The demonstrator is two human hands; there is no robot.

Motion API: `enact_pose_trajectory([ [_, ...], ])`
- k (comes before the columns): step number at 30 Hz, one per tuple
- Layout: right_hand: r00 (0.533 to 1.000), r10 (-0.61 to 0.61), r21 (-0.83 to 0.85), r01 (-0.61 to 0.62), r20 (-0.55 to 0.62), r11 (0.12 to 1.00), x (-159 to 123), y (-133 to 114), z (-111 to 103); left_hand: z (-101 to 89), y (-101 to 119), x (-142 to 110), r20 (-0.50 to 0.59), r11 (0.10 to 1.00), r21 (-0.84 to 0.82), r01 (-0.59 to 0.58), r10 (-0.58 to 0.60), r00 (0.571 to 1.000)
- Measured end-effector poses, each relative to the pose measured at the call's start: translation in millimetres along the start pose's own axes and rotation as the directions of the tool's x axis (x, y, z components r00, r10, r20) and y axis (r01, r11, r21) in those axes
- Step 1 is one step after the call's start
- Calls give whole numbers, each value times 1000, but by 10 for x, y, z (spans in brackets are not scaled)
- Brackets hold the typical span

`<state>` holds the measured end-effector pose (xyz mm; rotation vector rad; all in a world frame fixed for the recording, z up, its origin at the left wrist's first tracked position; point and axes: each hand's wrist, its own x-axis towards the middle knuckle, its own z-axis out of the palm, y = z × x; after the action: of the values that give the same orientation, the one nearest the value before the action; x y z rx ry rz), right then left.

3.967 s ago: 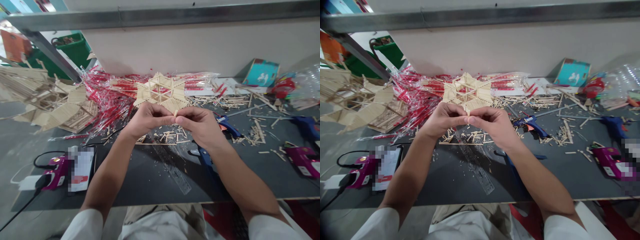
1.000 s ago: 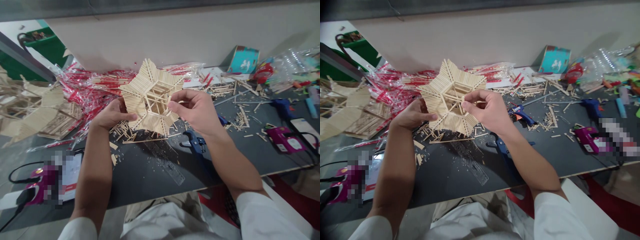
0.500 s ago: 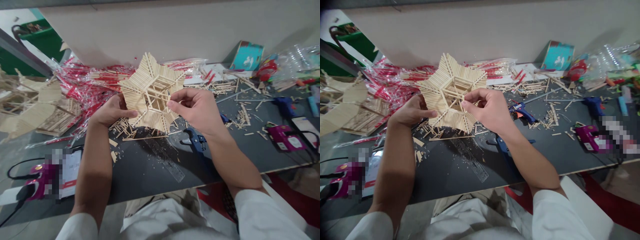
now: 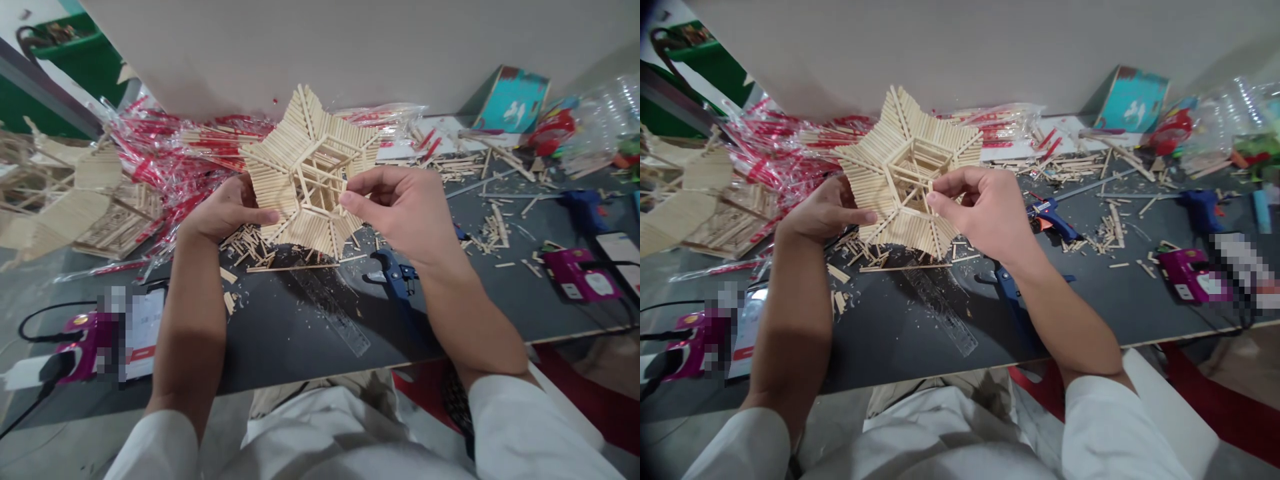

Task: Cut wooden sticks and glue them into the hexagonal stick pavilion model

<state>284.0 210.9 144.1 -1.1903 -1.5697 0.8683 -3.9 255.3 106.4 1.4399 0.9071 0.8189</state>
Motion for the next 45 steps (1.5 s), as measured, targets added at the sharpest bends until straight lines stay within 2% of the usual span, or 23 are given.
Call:
enact_pose_trajectory([
  [10,999,-49,-49,49,2,998,-27,-12,10,-7,-21,13,9,1000,-30,4,-4,1000],
  [16,998,-52,-110,48,-34,993,-65,-68,36,-17,-46,11,37,998,-63,-24,26,999],
  [23,998,-33,-139,25,-54,990,-77,-98,61,8,-10,-5,-19,1000,-22,-5,5,1000],
  [45,996,-53,-145,41,-78,989,-87,-88,71,21,2,-7,-18,1000,-4,-4,4,1000],
])
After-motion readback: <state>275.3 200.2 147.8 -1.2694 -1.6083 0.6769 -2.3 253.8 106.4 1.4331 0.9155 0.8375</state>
